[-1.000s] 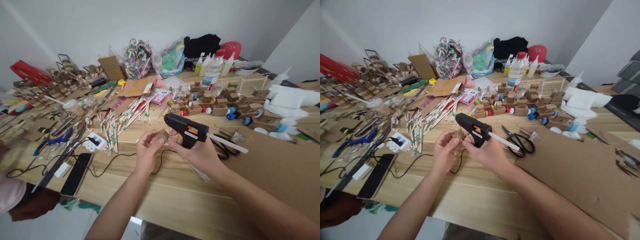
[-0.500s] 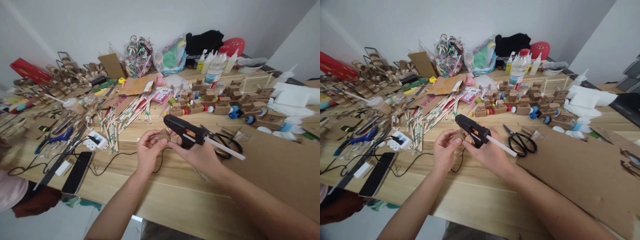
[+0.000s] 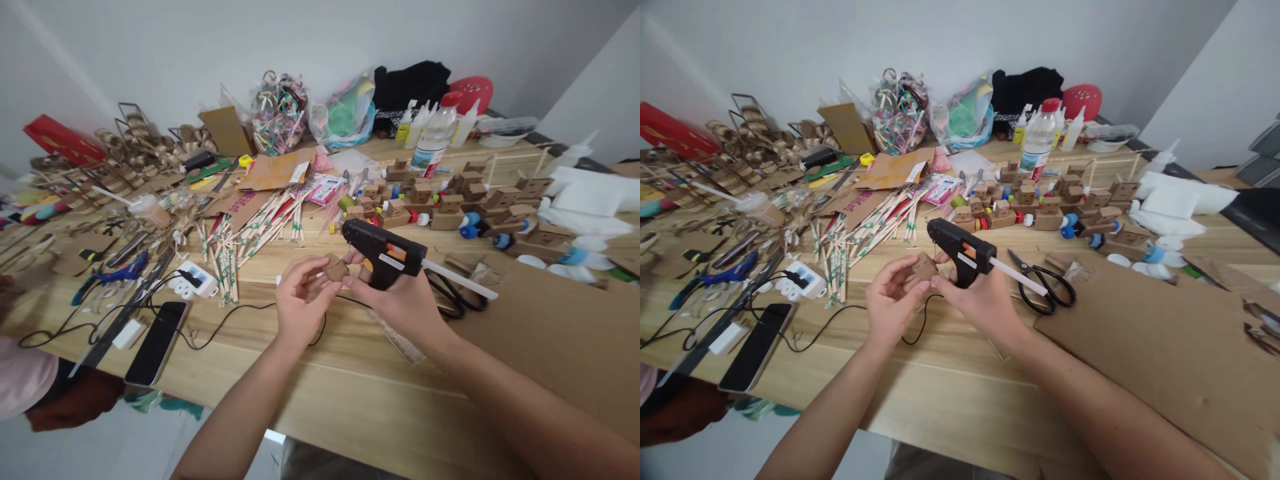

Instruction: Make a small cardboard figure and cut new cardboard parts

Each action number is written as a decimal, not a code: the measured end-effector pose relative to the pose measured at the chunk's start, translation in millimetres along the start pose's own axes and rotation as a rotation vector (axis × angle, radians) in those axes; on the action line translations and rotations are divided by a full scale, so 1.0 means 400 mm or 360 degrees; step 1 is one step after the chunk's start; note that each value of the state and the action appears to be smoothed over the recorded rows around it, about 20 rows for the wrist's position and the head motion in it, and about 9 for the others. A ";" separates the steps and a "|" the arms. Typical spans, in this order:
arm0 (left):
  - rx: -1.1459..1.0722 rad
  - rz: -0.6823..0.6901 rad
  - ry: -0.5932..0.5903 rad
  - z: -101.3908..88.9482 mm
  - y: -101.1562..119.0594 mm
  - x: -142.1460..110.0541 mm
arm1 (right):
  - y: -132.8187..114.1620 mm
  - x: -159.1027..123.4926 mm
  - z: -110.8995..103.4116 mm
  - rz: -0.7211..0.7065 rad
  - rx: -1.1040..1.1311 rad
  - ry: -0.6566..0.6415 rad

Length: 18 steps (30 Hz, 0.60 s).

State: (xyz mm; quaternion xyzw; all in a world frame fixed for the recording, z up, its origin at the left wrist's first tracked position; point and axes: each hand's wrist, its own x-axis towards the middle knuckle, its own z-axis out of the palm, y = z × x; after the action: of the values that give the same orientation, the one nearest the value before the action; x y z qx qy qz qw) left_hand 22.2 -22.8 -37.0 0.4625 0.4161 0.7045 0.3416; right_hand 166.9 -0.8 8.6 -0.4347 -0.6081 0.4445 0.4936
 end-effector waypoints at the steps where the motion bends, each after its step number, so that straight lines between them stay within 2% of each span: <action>1: 0.0060 0.0045 0.0007 -0.003 -0.001 0.000 | 0.002 0.001 0.000 -0.0010 0.0006 0.0006; 5: 0.0291 0.0273 -0.0008 -0.009 -0.002 -0.002 | 0.000 -0.003 0.006 -0.0069 0.0014 0.0049; 9: 0.0438 0.0482 -0.0042 -0.010 -0.006 -0.006 | -0.009 -0.009 0.012 -0.0004 0.0018 0.0007; 18: 0.0692 0.0746 -0.0093 -0.015 -0.008 -0.008 | -0.011 -0.015 0.024 0.0082 0.0114 0.0054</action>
State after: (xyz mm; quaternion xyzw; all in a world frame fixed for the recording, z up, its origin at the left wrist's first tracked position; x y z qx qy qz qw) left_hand 18.1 -25.6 -42.3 0.6279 0.4290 0.6451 0.0748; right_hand 157.9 -8.8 10.5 -0.4396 -0.5720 0.4712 0.5075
